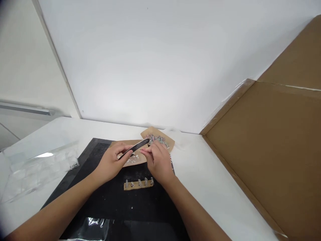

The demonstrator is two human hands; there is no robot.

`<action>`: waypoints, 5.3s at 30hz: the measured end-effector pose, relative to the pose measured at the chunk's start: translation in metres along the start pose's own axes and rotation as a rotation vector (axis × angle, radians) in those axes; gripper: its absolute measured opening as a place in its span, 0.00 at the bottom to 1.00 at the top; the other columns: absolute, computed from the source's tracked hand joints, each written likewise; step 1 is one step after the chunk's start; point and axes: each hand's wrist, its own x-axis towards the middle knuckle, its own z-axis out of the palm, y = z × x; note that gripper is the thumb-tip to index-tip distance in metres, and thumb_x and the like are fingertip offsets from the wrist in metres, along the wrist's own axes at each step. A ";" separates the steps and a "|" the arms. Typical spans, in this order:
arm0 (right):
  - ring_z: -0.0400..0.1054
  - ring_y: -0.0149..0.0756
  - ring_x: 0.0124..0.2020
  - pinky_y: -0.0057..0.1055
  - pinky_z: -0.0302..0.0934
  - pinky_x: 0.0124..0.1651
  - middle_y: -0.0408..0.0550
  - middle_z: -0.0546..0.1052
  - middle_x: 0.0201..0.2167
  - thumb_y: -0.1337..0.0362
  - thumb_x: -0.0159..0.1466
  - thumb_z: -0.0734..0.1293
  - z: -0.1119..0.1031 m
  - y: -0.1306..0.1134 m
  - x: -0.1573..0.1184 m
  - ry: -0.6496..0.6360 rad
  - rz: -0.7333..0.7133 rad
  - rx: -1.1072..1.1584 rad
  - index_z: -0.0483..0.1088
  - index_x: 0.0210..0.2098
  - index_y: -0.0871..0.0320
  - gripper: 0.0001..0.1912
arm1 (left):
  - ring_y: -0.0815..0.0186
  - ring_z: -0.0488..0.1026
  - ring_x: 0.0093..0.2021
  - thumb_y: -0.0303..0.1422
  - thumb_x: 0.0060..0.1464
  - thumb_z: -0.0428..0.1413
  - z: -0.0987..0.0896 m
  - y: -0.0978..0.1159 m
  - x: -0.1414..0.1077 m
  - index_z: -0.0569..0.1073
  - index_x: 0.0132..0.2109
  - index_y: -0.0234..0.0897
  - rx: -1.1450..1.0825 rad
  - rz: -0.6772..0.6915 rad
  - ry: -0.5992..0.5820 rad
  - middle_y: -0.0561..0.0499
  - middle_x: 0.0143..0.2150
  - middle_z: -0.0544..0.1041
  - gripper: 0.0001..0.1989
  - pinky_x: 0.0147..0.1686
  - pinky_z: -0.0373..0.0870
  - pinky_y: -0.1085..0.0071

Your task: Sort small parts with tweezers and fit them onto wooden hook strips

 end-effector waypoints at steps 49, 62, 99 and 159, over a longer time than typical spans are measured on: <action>0.65 0.38 0.32 0.38 0.54 0.42 0.45 0.70 0.29 0.63 0.74 0.60 0.026 -0.001 -0.001 -0.011 0.048 -0.201 0.62 0.32 0.54 0.12 | 0.63 0.78 0.33 0.39 0.65 0.55 0.000 0.003 -0.004 0.82 0.33 0.38 -0.088 -0.115 -0.013 0.51 0.27 0.79 0.16 0.33 0.69 0.71; 0.66 0.37 0.33 0.37 0.52 0.43 0.45 0.72 0.29 0.62 0.74 0.60 0.034 -0.002 -0.001 0.043 0.065 -0.228 0.63 0.32 0.55 0.12 | 0.70 0.66 0.22 0.41 0.64 0.56 0.000 -0.005 0.000 0.83 0.51 0.38 -0.154 -0.164 0.005 0.54 0.23 0.77 0.17 0.23 0.60 0.75; 0.66 0.37 0.32 0.38 0.53 0.43 0.44 0.72 0.29 0.63 0.73 0.61 0.035 -0.007 0.003 0.101 0.117 -0.206 0.62 0.31 0.55 0.12 | 0.69 0.68 0.23 0.41 0.64 0.57 0.003 -0.003 -0.001 0.83 0.50 0.38 -0.206 -0.158 0.014 0.54 0.24 0.77 0.16 0.24 0.62 0.74; 0.68 0.36 0.33 0.40 0.58 0.46 0.41 0.72 0.28 0.65 0.71 0.65 0.014 0.002 -0.013 0.112 0.129 0.080 0.69 0.35 0.54 0.07 | 0.72 0.77 0.22 0.43 0.60 0.61 0.011 0.003 -0.009 0.79 0.56 0.44 -0.171 -0.163 0.004 0.51 0.42 0.82 0.19 0.25 0.72 0.74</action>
